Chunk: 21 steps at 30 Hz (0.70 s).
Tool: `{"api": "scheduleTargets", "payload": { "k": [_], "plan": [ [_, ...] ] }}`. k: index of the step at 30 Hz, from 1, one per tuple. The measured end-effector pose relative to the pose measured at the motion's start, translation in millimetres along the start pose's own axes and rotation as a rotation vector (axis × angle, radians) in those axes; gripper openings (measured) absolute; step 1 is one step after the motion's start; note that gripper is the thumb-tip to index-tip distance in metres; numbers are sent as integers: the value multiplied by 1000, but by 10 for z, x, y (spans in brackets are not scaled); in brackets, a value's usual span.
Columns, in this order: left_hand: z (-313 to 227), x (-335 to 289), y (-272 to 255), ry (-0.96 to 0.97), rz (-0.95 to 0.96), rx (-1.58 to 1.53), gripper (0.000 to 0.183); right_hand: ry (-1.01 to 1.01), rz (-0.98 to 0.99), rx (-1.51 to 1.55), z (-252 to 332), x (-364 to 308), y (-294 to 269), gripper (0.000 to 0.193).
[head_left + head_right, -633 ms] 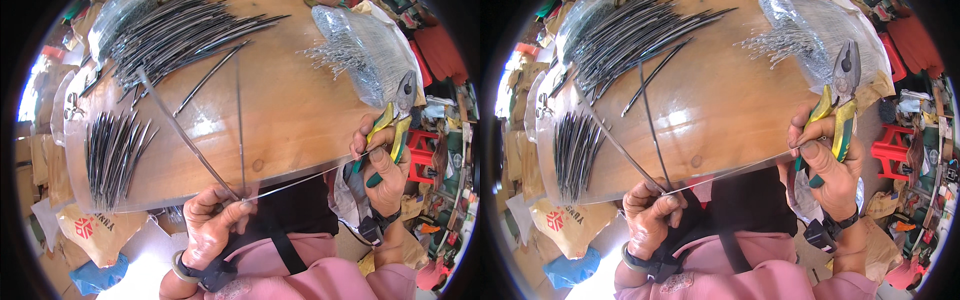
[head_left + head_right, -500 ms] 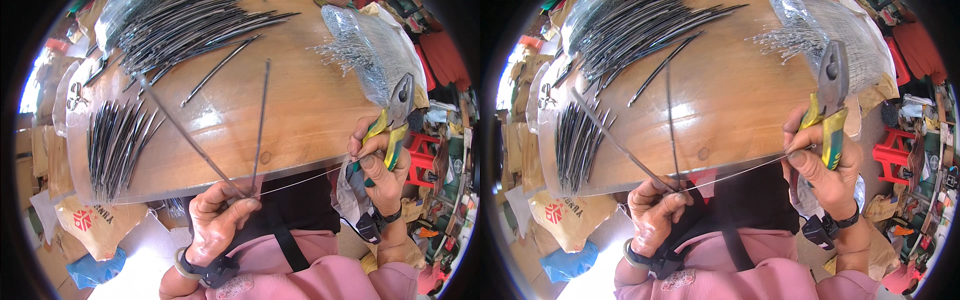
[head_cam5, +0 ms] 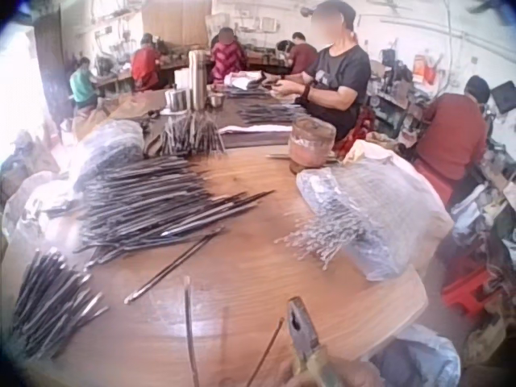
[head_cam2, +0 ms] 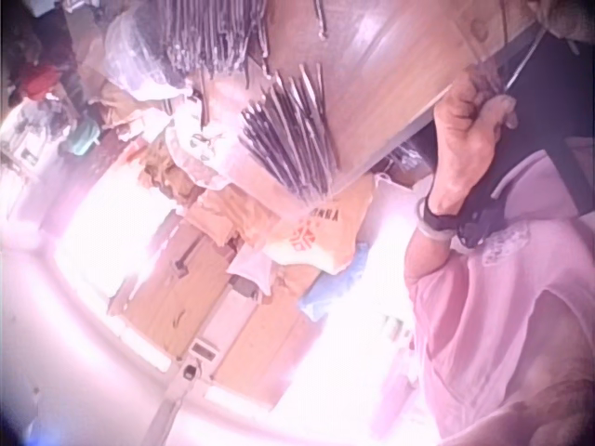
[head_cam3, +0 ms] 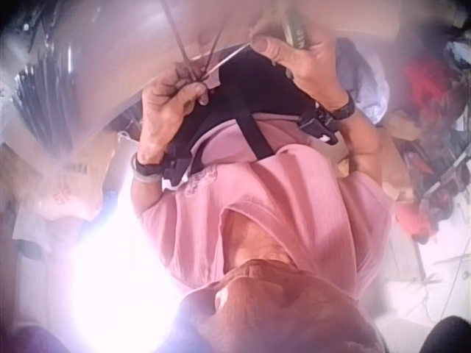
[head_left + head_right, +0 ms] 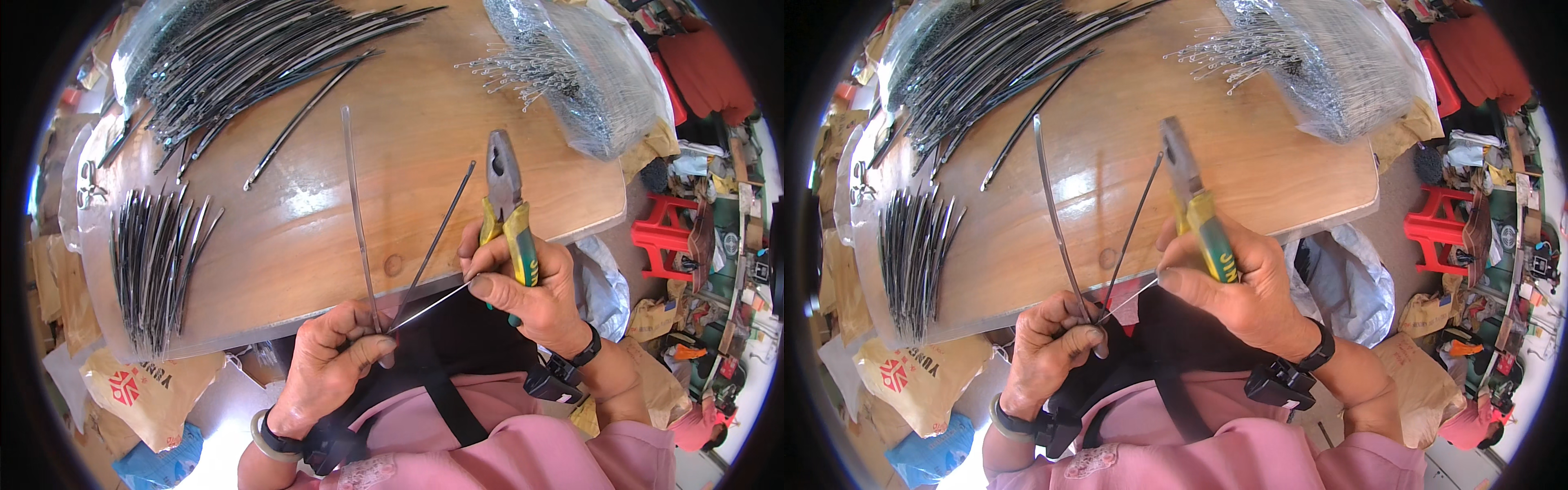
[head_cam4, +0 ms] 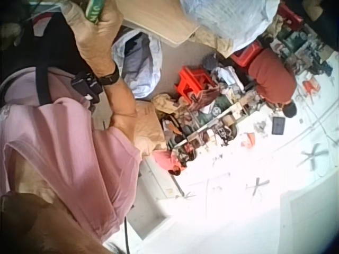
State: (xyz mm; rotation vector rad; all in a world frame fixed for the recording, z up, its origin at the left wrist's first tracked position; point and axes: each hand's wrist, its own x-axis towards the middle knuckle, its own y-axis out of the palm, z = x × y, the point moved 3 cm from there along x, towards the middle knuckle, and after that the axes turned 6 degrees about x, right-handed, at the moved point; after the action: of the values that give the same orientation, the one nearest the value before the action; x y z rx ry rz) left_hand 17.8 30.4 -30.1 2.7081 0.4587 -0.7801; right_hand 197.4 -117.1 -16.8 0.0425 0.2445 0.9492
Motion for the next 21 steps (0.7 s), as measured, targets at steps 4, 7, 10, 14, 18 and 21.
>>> {"api": "scheduleTargets", "payload": {
  "k": [4,7,10,14,18,21],
  "plan": [
    [-49,29,12,-120,48,-9,5,-258,133,-517,247,50,41,15],
    [-51,11,20,-193,71,24,5,-406,197,-779,337,81,85,21],
    [-35,-28,30,-210,87,39,6,-568,315,-958,416,221,117,28],
    [-44,-65,93,-206,80,40,8,-589,387,-933,302,266,123,28],
    [-78,-107,59,-156,60,103,13,-587,383,-925,253,240,128,29],
    [-230,-17,-127,104,171,163,37,-592,353,-920,345,173,143,29]
  ]
}}
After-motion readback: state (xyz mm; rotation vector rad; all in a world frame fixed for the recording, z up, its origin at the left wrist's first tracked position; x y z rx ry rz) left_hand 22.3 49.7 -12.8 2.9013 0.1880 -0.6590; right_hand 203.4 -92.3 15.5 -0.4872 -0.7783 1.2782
